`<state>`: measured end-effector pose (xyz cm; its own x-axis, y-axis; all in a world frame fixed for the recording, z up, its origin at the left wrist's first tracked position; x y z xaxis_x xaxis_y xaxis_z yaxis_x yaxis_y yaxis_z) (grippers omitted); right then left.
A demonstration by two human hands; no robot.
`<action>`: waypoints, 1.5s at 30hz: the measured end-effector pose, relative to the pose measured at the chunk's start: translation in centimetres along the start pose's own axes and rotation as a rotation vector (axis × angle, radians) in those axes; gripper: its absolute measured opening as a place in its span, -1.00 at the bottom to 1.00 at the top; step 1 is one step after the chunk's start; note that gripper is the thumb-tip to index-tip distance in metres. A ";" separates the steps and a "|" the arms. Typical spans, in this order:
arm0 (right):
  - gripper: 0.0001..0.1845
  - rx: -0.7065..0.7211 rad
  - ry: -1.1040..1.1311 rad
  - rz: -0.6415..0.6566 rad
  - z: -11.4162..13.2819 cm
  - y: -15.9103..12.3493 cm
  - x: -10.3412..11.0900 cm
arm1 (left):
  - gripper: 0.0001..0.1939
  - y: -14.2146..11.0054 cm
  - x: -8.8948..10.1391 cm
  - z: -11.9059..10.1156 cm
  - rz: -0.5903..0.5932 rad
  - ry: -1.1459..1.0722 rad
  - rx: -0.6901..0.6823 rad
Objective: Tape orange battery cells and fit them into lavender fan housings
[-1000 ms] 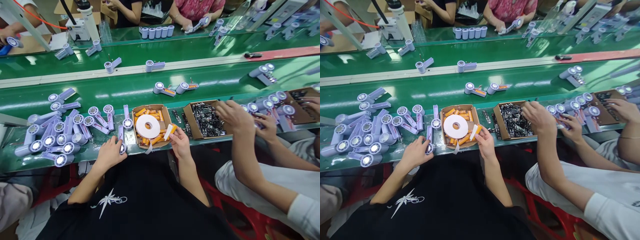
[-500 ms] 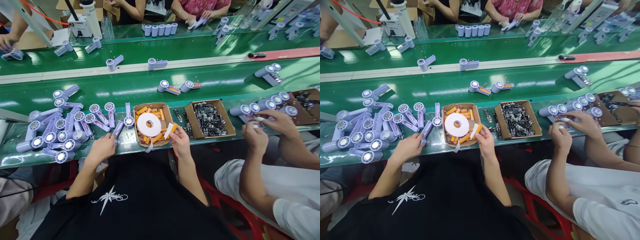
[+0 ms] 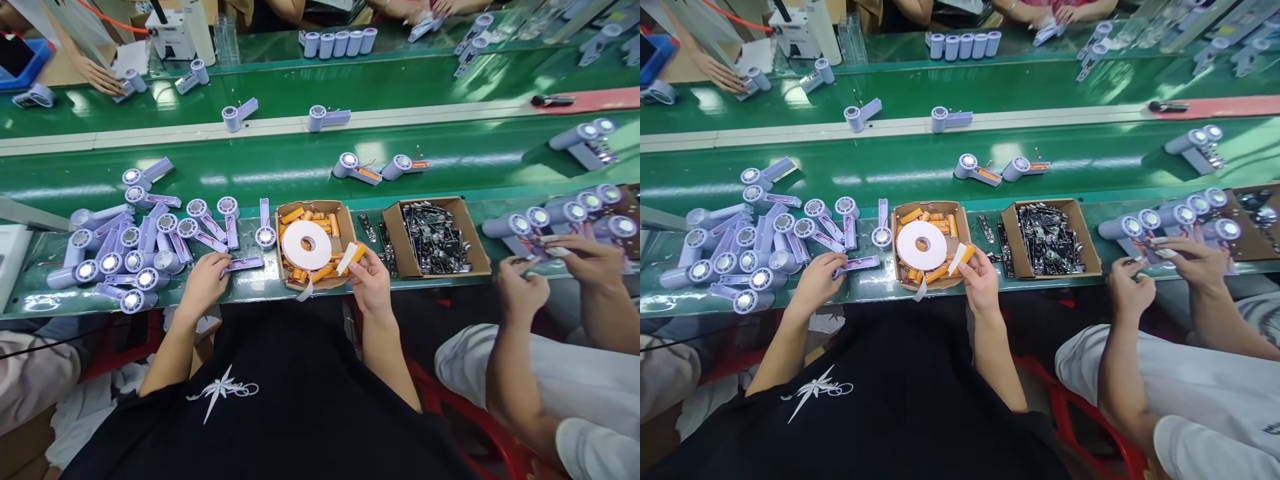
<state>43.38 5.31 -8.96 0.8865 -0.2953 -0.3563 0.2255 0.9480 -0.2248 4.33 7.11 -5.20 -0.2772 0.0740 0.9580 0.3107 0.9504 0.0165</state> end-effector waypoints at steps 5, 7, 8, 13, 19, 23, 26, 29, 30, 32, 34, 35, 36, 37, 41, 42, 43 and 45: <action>-0.25 0.004 -0.008 -0.011 -0.2 -0.3 0.1 | -0.85 -0.3 0.1 1.4 0.064 -0.021 0.026; -0.26 0.011 0.003 -0.019 -0.3 -0.3 0.1 | -0.81 -0.3 0.1 1.9 0.087 -0.069 0.016; -0.26 0.016 0.006 -0.025 -0.3 -0.3 0.1 | -0.80 -0.2 0.1 2.0 0.077 -0.107 -0.004; -0.27 0.028 -0.020 -0.024 -0.2 -0.1 0.1 | -0.76 0.8 -0.6 1.9 -0.074 -0.272 -0.102; -0.30 0.044 -0.008 -0.029 -0.2 -0.2 0.2 | -0.63 1.4 -1.7 1.7 -0.180 -0.205 -0.171; -0.32 0.051 -0.006 -0.036 -0.2 -0.3 0.1 | -0.63 1.7 -2.0 1.4 -0.118 -0.150 -0.202; -0.31 0.045 -0.015 -0.032 -0.2 -0.2 0.1 | -0.62 1.8 -1.9 1.2 -0.096 -0.123 -0.194; -0.30 0.045 -0.016 -0.034 -0.3 -0.2 0.1 | -0.63 1.6 -1.8 1.0 -0.090 -0.092 -0.191; -0.30 0.047 -0.018 -0.033 -0.3 -0.2 0.1 | -0.64 1.5 -1.9 0.9 -0.091 -0.082 -0.195; -0.30 0.050 -0.023 -0.029 -0.3 -0.2 0.2 | -0.63 1.3 -1.9 1.0 -0.104 -0.068 -0.204; -0.30 0.047 -0.021 -0.028 -0.2 -0.2 0.2 | -0.64 1.2 -2.0 1.1 -0.117 -0.068 -0.215; -0.30 0.044 -0.018 -0.029 -0.2 -0.2 0.2 | -0.64 1.3 -2.0 1.2 -0.121 -0.070 -0.218; -0.30 0.040 -0.013 -0.030 -0.2 -0.2 0.2 | -0.65 1.4 -2.1 1.3 -0.120 -0.071 -0.221; -0.30 0.036 -0.009 -0.031 -0.2 -0.2 0.2 | -0.65 1.5 -2.2 1.3 -0.110 -0.071 -0.225; -0.29 0.035 -0.003 -0.033 -0.2 -0.2 0.1 | -0.65 1.8 -2.4 0.4 -0.068 -0.044 -0.201; -0.28 0.038 -0.004 -0.037 -0.3 -0.2 0.1 | -0.66 1.7 -2.2 0.0 -0.081 -0.030 -0.174; -0.25 0.040 -0.004 -0.043 -0.3 -0.3 0.1 | -0.68 1.5 -2.0 -0.6 -0.109 -0.012 -0.141; -0.15 0.044 -0.004 -0.047 -0.2 -0.3 0.1 | -0.70 1.2 -1.2 -2.1 -0.185 0.022 -0.077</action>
<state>43.30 4.99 -9.14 0.8763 -0.3388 -0.3424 0.2840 0.9375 -0.2009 6.91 7.53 -5.78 -0.3164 -0.1069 0.9426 0.3254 0.9211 0.2137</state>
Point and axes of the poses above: each hand's wrist, its own y-axis towards the middle knuckle, its own x-axis out of the back of the hand, z = x × y, the point moved 5 cm from there along y, towards the middle knuckle, and after that the axes turned 1 degree about -x, right-handed, at the moved point
